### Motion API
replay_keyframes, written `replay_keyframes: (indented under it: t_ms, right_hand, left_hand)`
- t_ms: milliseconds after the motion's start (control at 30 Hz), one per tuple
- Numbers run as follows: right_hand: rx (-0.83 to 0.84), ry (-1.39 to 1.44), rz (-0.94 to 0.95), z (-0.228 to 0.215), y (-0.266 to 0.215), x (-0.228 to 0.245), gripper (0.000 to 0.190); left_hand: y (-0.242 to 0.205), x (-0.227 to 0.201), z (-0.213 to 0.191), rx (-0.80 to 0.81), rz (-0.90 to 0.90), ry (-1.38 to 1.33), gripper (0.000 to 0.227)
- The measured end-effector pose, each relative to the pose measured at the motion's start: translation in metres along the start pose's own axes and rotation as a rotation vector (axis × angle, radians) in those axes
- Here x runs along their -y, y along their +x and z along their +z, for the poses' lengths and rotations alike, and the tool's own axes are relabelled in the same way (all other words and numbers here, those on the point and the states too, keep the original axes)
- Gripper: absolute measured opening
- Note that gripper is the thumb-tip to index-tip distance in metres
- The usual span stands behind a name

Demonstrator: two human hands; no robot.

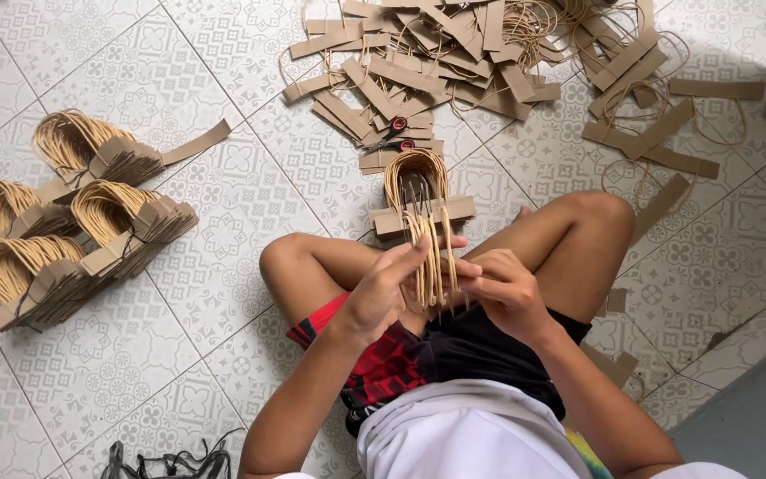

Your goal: Assembling paper bag handles by inserting them into cardboard base strips.

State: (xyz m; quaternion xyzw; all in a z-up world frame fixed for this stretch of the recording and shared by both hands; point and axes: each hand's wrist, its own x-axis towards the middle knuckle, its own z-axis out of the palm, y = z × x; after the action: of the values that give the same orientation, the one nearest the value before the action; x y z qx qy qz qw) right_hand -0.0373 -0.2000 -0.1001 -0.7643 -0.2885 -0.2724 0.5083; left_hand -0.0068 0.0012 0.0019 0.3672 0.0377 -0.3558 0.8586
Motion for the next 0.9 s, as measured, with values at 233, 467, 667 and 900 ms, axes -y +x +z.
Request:
replay_keyframes:
  t_ms: [233,467,667,900]
  right_hand:
    - [0.119,0.120,0.015,-0.018,0.031,0.022,0.023]
    - [0.164,-0.100,-0.190,0.002,0.071,0.054,0.038]
    - [0.397,0.103,0.030,-0.005,0.026,0.035,0.008]
    - [0.445,0.321,0.143,-0.017,0.046,0.059,0.014]
  left_hand:
    - [-0.016,0.017,-0.021,0.093,0.002,0.075,0.032]
    - [-0.050,0.000,0.004,0.380,-0.360,0.442,0.022]
    - [-0.062,-0.024,0.003,0.382,-0.360,1.031,0.044]
    - [-0.067,-0.021,-0.013,0.433,-0.349,0.783,0.045]
